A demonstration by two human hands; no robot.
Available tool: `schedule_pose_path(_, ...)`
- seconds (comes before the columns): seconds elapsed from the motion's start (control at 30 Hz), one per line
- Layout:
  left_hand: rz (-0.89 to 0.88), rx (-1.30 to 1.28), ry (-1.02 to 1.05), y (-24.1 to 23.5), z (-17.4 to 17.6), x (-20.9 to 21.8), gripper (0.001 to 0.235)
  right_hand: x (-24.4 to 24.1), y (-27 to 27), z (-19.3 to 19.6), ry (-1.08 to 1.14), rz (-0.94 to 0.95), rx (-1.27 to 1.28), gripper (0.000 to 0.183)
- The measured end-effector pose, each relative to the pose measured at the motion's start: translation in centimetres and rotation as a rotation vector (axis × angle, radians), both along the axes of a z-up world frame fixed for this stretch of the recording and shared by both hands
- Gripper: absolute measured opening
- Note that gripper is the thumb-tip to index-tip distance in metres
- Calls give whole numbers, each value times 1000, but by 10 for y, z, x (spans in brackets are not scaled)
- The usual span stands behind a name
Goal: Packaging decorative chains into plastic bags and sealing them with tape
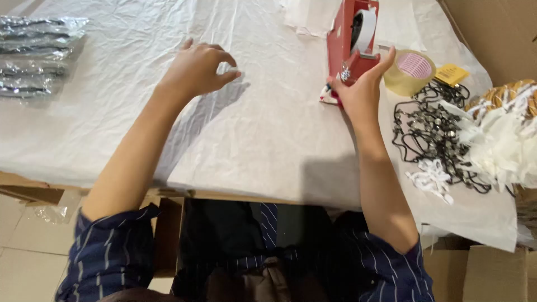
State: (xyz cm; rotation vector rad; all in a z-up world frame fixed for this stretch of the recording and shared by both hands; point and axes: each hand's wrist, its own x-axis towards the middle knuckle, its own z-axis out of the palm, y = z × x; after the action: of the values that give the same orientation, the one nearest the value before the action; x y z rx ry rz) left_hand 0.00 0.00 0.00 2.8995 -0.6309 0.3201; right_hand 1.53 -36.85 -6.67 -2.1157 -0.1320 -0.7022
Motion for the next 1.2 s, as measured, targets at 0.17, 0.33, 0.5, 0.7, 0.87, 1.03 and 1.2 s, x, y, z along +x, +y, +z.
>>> schedule_pose_path(0.17, 20, -202, -176, -5, -49, 25, 28, 17, -6, -10, -38, -158, 1, 86)
schedule_pose_path(0.33, 53, -276, -256, 26, -89, 43, 28, 23, -6, -12, -89, -176, 90, 63)
schedule_pose_path(0.5, 184, -550, -164, 53, -85, 39, 28, 42, -13, -15, -172, -180, 43, 63)
schedule_pose_path(0.7, 257, -562, -177, 54, -83, 40, 25, 52, -22, -18, -200, -156, 39, 64)
schedule_pose_path(0.87, 244, -575, -106, 46, -77, 32, 26, 41, -24, -11, -164, -72, 13, 68)
schedule_pose_path(1.03, 143, -521, -126, 54, -92, 46, 25, 40, -27, -17, -113, 21, 45, 67)
schedule_pose_path(1.2, 65, -546, -183, 56, -90, 43, 21, 18, -23, -3, -6, -408, -506, 97)
